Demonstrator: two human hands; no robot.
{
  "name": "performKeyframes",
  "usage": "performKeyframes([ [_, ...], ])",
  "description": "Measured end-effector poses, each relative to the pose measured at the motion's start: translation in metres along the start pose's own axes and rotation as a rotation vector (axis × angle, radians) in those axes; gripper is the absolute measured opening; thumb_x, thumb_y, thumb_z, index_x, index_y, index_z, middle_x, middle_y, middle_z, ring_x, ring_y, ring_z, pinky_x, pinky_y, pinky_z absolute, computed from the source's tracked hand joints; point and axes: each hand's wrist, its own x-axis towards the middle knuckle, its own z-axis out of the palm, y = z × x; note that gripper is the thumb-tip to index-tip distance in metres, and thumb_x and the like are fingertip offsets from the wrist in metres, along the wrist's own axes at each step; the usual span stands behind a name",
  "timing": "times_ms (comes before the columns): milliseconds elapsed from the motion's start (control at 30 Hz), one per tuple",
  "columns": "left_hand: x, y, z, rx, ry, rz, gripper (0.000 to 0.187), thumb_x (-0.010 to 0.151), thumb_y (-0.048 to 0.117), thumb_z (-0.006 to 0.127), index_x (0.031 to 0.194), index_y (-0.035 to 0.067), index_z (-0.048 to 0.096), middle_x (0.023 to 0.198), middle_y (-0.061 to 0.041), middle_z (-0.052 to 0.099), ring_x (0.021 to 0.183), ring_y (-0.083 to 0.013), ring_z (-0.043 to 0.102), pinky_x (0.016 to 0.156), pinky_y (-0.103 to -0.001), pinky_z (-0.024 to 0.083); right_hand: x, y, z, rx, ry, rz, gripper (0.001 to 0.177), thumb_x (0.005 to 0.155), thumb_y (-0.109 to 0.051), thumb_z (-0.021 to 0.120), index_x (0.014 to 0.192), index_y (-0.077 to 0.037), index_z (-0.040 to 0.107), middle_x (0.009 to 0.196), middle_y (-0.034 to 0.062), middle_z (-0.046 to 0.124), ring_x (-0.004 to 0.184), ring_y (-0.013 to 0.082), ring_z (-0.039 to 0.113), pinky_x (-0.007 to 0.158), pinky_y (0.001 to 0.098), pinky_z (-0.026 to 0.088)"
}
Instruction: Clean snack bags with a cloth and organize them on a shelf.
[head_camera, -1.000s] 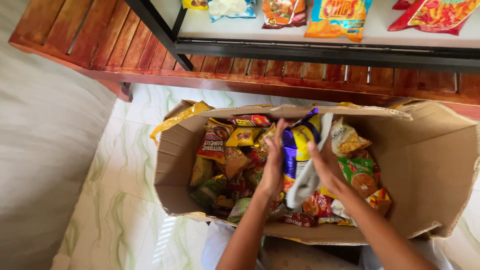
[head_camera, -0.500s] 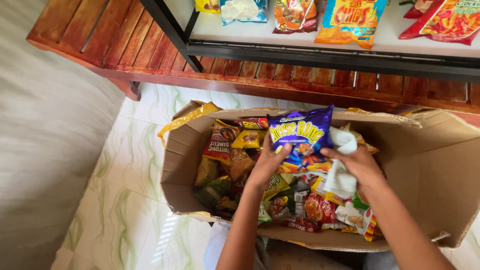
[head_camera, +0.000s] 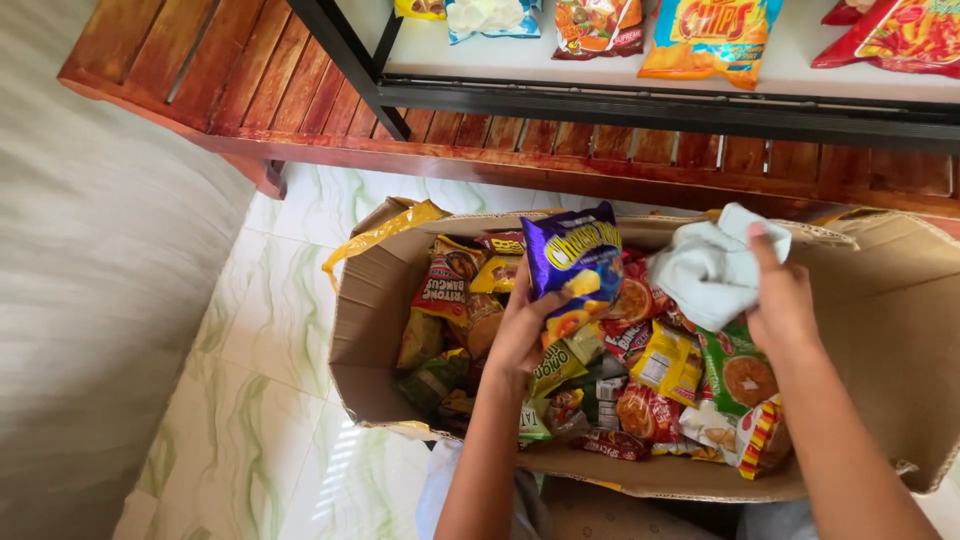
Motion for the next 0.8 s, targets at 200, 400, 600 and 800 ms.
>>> performKeyframes([
  [200,-0.002,-0.014,0.022,0.206,0.005,0.080,0.092,0.087,-0.012,0.061,0.164,0.021,0.022,0.134,-0.011,0.061,0.116,-0.0216,0.063,0.099,-0.035,0.053,-0.082,-0.030,0.053,-0.213,-0.812,-0.076,0.096,0.089,-0.077,0.022,0.161,-0.014,0.029,0.171,0.0089,0.026,0.158,0.0284,0.018,0.125,0.0485,0.016],
  [400,0.002,-0.049,0.016,0.496,-0.031,0.283,0.085,0.088,-0.002,0.066,0.161,0.013,0.026,0.131,-0.008,0.063,0.115,-0.0163,0.064,0.097,-0.030,0.055,-0.102,-0.002,0.077,-0.921,-0.711,-0.797,0.066,0.105,-0.057,0.029,0.157,-0.019,0.041,0.173,-0.0005,0.019,0.162,0.0286,0.006,0.129,0.0553,0.012],
  [600,-0.010,-0.042,0.022,0.555,-0.160,0.232,0.072,0.091,0.006,0.075,0.155,0.001,0.042,0.127,-0.010,0.063,0.112,-0.0157,0.063,0.100,-0.031,0.055,-0.084,0.006,0.071,-0.852,-0.478,-0.746,0.060,0.104,-0.050,0.027,0.158,-0.024,0.036,0.175,-0.0008,0.006,0.160,0.0320,0.007,0.122,0.0553,0.021],
  [800,-0.023,-0.022,0.025,0.439,-0.286,0.022,0.081,0.089,0.017,0.079,0.158,0.004,0.039,0.143,-0.007,0.058,0.129,-0.0156,0.056,0.113,-0.032,0.045,-0.054,0.010,0.045,-0.366,-0.236,-0.133,0.070,0.100,-0.058,0.035,0.159,-0.021,0.026,0.163,0.0103,0.033,0.142,0.0269,0.044,0.113,0.0435,0.040],
])
